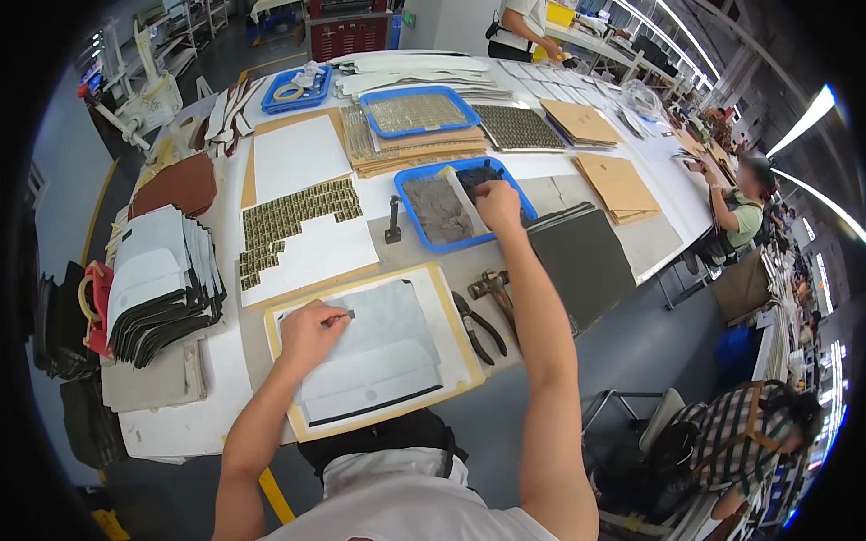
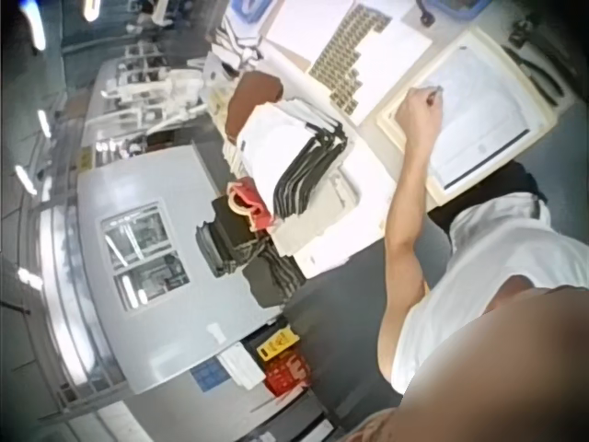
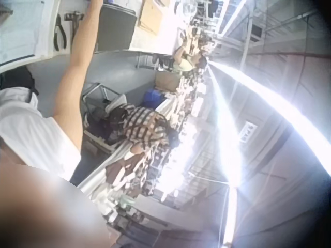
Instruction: Attach metal labels and hardware plates to leather panels using a hammer and assembly tools.
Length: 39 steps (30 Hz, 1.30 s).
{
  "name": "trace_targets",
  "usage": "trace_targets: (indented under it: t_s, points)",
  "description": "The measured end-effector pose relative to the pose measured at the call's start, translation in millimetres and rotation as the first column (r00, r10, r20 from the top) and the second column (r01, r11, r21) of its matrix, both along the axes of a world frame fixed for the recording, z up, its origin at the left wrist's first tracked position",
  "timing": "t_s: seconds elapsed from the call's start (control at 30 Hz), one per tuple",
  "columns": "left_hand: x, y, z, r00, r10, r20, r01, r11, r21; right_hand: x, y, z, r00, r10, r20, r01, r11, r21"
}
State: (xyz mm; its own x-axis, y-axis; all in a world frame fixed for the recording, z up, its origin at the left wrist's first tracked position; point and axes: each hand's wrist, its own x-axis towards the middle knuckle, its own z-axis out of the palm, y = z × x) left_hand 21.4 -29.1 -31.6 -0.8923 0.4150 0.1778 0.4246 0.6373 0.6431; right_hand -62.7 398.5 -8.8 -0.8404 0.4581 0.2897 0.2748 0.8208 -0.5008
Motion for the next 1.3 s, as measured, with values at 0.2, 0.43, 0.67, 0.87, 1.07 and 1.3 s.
trace_targets:
  t_s: [0.2,0.43,0.67,0.87,1.07,1.3]
  points:
    - [-0.4,-7.2,3.2,0.998,0.006,0.055,-0.007,1.000,0.020,-33.3,23.7,-12.6,0.964,-0.079,0.252,0.075,0.997,0.023]
    - [-0.1,-7.2,0.0,0.999,0.011,0.033,-0.013,0.998,0.069,-38.1,22.8,-17.1,0.965,-0.107,0.239,0.098,0.994,0.048]
    - [4.0,-2.6,-0.1,1.000,-0.025,-0.020,0.026,0.998,0.062,-19.3,29.6,-5.5,0.994,-0.076,0.076,0.090,0.975,-0.201]
    - [1.4,-11.5,-8.5,1.000,0.004,-0.025,-0.001,0.996,0.092,8.6,-54.0,42.2,0.953,-0.024,-0.303,-0.273,0.366,-0.890]
    - [-2.4,-12.0,-5.2,0.999,-0.034,-0.027,0.037,0.994,0.107,76.9,-153.7,29.6,0.931,0.097,-0.352,-0.361,0.107,-0.926]
    - [-1.7,-13.0,0.2,0.995,-0.074,0.070,0.065,0.991,0.120,91.2,-228.0,-6.0,0.916,0.341,-0.211,-0.325,0.324,-0.889]
